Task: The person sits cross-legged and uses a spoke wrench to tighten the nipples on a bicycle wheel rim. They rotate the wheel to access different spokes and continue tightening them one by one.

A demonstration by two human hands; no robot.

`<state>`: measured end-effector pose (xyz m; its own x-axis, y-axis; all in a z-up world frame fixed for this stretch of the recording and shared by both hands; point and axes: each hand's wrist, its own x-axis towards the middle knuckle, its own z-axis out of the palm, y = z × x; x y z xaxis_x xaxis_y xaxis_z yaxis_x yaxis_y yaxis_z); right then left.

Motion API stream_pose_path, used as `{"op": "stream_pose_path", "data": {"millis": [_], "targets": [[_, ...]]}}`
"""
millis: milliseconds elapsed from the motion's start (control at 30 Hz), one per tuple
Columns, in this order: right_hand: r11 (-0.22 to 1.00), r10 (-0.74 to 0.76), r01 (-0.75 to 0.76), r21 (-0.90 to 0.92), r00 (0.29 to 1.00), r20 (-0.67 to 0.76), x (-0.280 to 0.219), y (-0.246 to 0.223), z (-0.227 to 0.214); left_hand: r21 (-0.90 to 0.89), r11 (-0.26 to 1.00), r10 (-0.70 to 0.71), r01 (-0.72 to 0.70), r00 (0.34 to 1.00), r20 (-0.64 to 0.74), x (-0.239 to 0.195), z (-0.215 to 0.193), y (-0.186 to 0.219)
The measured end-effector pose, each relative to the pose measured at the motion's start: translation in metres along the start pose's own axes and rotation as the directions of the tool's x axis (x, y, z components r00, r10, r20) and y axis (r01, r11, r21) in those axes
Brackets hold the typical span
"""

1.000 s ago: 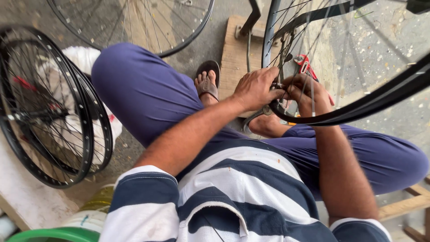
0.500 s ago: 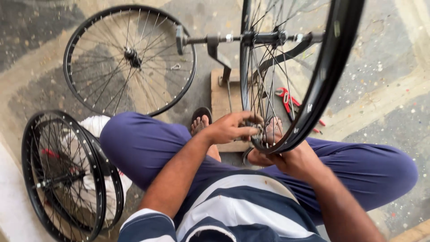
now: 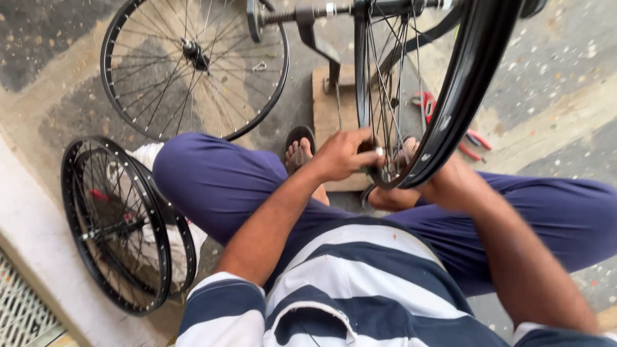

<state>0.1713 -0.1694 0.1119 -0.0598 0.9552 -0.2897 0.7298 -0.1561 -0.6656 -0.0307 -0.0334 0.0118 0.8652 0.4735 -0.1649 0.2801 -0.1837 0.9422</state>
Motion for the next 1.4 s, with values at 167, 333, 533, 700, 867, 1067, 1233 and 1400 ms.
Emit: {"op": "stream_pose_path", "data": {"millis": [167,333,533,700,867,1067,1233,1400], "targets": [[0.969,-0.036,0.044,0.243,0.999,-0.038,0.045,0.062,0.041,0.285,0.938,-0.168,0.199,0.977,-0.129,0.016,0.015,-0.006],[0.998,0.044,-0.041,0.037,0.995,-0.086,0.070,0.053,0.058,0.110,0.976,-0.174,0.189,0.975,-0.136,0.009,0.007,-0.005],[0.936,0.192,-0.138,0.323,0.971,-0.141,0.066,0.031,0.052,0.111,0.994,0.073,-0.018,0.853,-0.516,-0.010,-0.006,0.063],[0.696,0.191,-0.033,0.717,0.972,-0.140,0.067,0.067,0.045,0.127,0.872,0.478,-0.472,0.772,-0.419,-0.042,-0.019,0.143],[0.836,0.276,-0.034,0.547,0.888,-0.368,0.057,0.087,0.037,0.475,0.771,0.588,-0.424,0.760,-0.276,-0.053,0.003,0.129],[0.827,0.273,-0.012,0.561,0.882,-0.384,0.051,0.075,0.031,0.696,0.698,0.384,-0.167,0.908,-0.168,-0.060,0.013,0.058],[0.831,0.241,-0.029,0.556,0.919,-0.313,0.050,0.069,0.024,0.667,0.711,0.439,-0.221,0.881,-0.176,-0.065,0.017,0.061],[0.675,0.378,-0.130,0.726,0.906,-0.189,0.055,0.060,0.016,0.671,0.700,0.465,-0.243,0.869,-0.170,-0.063,0.014,0.065]]}}
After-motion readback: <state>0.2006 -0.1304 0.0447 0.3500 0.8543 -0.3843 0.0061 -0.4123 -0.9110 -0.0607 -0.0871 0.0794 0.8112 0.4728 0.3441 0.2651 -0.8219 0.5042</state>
